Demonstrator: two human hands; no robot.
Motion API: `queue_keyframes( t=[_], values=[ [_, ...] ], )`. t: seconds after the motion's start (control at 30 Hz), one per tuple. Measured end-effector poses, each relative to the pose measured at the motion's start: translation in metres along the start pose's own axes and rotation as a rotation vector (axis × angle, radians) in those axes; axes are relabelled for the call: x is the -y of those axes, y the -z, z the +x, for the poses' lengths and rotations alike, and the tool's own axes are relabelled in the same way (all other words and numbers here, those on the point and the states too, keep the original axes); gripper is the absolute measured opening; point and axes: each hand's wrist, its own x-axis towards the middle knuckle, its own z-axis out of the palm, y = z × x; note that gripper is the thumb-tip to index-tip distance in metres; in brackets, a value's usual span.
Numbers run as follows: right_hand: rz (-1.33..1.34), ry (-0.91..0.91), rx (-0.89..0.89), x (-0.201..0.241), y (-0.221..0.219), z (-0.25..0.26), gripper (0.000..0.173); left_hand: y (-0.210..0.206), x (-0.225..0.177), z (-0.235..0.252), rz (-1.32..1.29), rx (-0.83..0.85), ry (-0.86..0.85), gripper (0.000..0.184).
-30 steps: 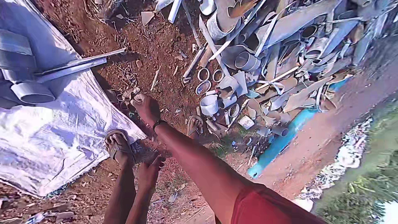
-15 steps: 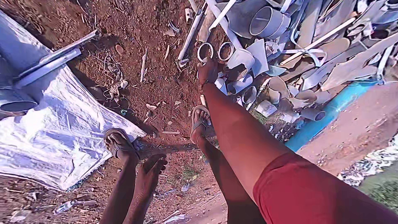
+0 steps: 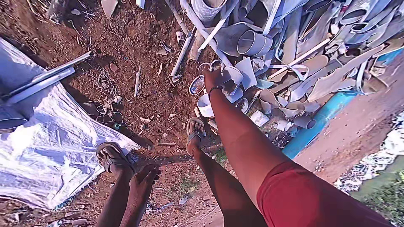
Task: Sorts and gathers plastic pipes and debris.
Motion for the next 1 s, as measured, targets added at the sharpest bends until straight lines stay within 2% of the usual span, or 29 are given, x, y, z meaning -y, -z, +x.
queue_keyframes(
  t=[0.03,0.13,0.23,0.3,0.4,0.47,0.53,0.63,0.7,0.77,0.9,1.0],
  values=[
    [-0.041,-0.042,-0.014,-0.004,-0.002,0.013,0.072,0.000,0.003,0.002,0.003,0.002,-0.007,0.023],
    [-0.476,-0.119,-0.013,0.002,-0.001,0.028,0.057,0.001,0.013,0.006,0.000,0.009,-0.014,0.024],
    [-0.582,-0.106,0.002,0.009,0.000,0.024,0.055,0.004,0.004,0.005,0.013,0.015,-0.013,0.024],
    [-0.528,-0.072,0.037,0.008,0.006,0.013,0.056,0.005,-0.004,0.002,0.010,0.027,-0.006,0.023],
    [-0.305,0.094,0.024,0.003,0.004,-0.002,0.051,0.005,0.000,0.005,-0.020,0.028,0.002,0.024],
    [-0.079,0.156,0.037,0.016,-0.001,-0.022,0.050,0.006,0.002,0.009,-0.034,0.029,-0.029,0.024],
    [0.203,0.129,0.040,0.024,-0.018,-0.037,0.036,0.006,0.001,0.008,-0.044,0.039,-0.030,0.023],
    [0.489,-0.074,0.101,0.043,-0.051,-0.050,0.044,0.008,-0.001,0.006,-0.069,0.048,-0.025,0.022],
    [0.537,-0.179,0.108,0.058,-0.075,-0.053,0.054,0.010,0.000,0.006,-0.080,0.047,-0.024,0.021],
    [0.449,-0.194,0.165,0.073,-0.087,-0.058,0.070,0.012,0.003,0.005,-0.084,0.044,-0.019,0.021],
    [0.173,-0.187,0.128,0.079,-0.108,-0.054,0.063,0.019,0.002,0.000,-0.093,0.058,-0.012,0.021],
    [0.244,-0.133,0.116,0.082,-0.088,-0.075,0.066,0.025,-0.001,-0.004,-0.134,0.073,-0.016,0.021]
  ],
)
